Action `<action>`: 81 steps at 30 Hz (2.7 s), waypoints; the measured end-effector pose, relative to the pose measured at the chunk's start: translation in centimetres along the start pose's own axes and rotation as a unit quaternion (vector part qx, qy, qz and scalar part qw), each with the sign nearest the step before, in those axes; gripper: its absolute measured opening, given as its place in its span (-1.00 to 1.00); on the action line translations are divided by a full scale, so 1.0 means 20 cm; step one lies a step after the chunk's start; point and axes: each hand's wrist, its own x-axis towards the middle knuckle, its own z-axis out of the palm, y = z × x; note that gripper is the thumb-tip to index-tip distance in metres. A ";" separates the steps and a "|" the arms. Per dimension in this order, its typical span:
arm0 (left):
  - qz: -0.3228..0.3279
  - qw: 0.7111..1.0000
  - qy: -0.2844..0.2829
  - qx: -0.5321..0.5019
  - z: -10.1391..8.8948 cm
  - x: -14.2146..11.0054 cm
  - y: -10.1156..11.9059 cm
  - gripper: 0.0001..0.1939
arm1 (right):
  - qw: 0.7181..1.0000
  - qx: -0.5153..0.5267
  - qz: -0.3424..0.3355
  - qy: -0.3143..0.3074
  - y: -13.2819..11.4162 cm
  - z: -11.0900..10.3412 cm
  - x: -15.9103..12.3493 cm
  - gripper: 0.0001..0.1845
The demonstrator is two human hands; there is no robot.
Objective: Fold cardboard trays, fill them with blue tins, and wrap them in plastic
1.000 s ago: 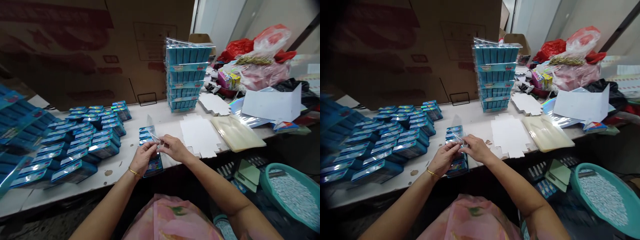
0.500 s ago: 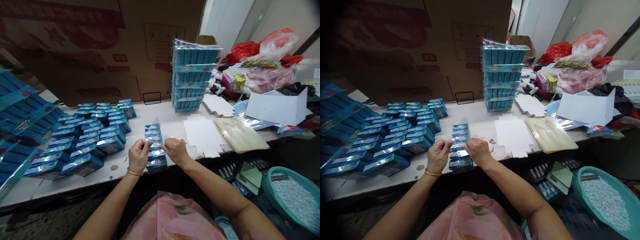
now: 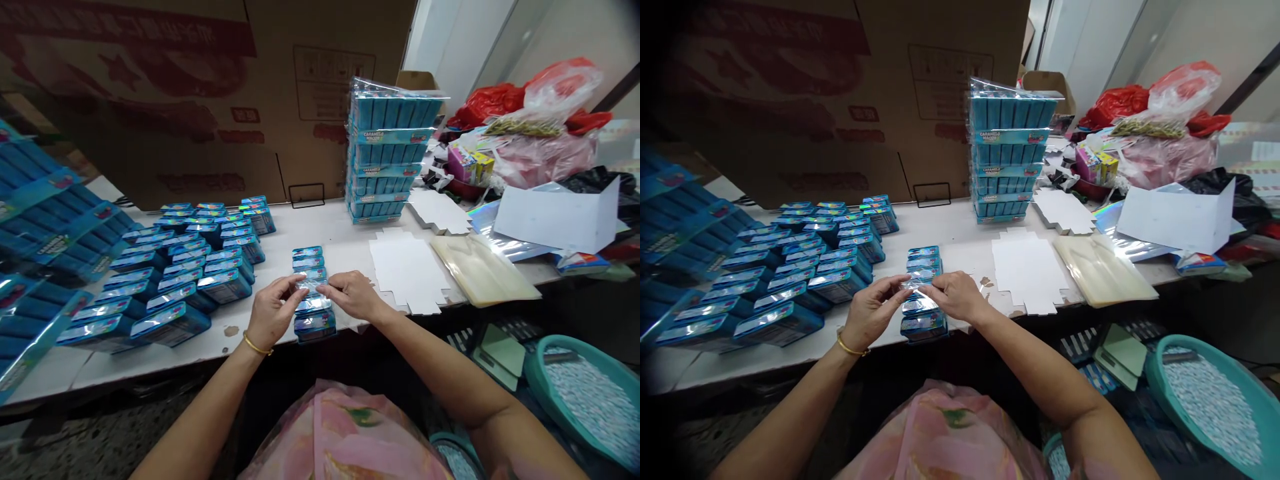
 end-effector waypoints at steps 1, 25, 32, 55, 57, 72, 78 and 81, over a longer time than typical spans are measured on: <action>0.007 1.000 -0.011 0.007 -0.01 0.00 0.00 -0.66 | 0.999 0.032 0.001 -0.017 0.01 -0.02 0.01 -0.56; 0.090 0.942 -0.013 0.324 -0.06 -0.01 0.13 -0.75 | 0.924 -0.335 -0.179 0.047 -0.10 -0.02 -0.14 -0.75; -0.050 0.992 0.118 0.002 0.02 0.22 -0.05 -0.76 | 0.944 -0.251 0.212 -0.044 0.25 -0.03 0.00 -0.76; -0.341 0.850 0.211 -0.343 0.19 0.70 -0.60 -0.86 | 0.764 0.504 0.349 0.204 0.57 0.42 0.73 -0.93; -0.343 0.866 0.207 -0.298 0.24 0.64 -0.65 -0.83 | 0.769 0.497 0.353 0.193 0.59 0.47 0.67 -0.92; -0.311 0.932 0.158 -0.096 0.34 0.32 -0.74 -0.61 | 0.881 0.236 0.325 0.249 0.45 0.67 0.38 -0.75; -0.420 0.869 0.191 -0.179 0.28 0.30 -0.57 -0.54 | 0.805 0.378 0.373 0.264 0.41 0.71 0.36 -0.76; -0.465 0.836 0.203 -0.211 0.27 0.32 -0.49 -0.53 | 0.764 0.448 0.380 0.267 0.40 0.71 0.37 -0.75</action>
